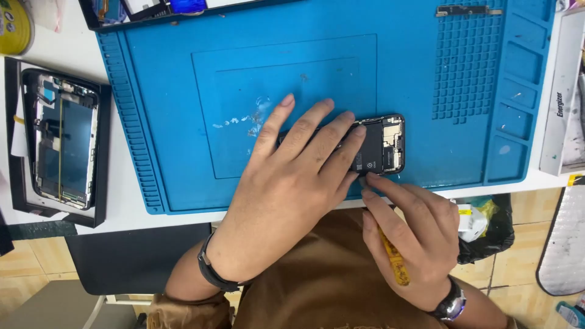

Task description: The person disassembles a smartphone on a blue workbench, using a screwdriver and tweezers to remove screws and internal components. They handle the phone's battery, motherboard, and camera module, placing removed parts on the mat or into a tray.

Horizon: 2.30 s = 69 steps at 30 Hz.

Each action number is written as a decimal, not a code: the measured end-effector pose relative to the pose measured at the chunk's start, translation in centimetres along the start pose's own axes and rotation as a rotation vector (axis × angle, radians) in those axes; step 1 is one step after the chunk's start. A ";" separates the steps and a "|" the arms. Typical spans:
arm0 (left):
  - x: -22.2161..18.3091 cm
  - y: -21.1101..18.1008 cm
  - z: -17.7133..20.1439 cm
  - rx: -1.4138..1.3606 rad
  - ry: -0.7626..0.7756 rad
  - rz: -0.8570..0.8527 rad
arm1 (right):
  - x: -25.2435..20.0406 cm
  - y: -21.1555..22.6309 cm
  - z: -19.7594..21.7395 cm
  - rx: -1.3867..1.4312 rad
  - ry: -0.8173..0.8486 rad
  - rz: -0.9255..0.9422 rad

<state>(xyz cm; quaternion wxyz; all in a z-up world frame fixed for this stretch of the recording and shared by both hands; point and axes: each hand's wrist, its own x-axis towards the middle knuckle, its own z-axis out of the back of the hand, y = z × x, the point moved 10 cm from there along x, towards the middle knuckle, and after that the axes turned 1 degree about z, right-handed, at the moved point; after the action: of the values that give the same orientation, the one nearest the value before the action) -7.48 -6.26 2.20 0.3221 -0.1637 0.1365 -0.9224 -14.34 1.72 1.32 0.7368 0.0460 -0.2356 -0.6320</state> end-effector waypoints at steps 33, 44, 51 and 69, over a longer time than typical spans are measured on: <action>1.1 -2.8 0.0 0.185 0.079 -0.305 | -3.1 -1.2 0.3 -0.024 -0.285 0.047; 0.5 -3.6 0.5 0.223 0.017 -0.301 | -0.9 -1.0 1.8 0.066 -0.212 0.117; 0.0 -4.6 2.5 0.321 -0.230 -0.252 | -1.2 -1.5 1.8 0.156 -0.215 0.063; -7.2 -8.0 9.7 0.042 -0.517 -0.287 | -10.3 -8.6 -5.8 1.265 0.235 -1.229</action>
<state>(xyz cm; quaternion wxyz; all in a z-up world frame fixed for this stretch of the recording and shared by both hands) -2.83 2.97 12.34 0.2156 -0.4044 0.0064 -0.8888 -20.70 8.47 -9.91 0.1235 0.6271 -0.3971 -0.6587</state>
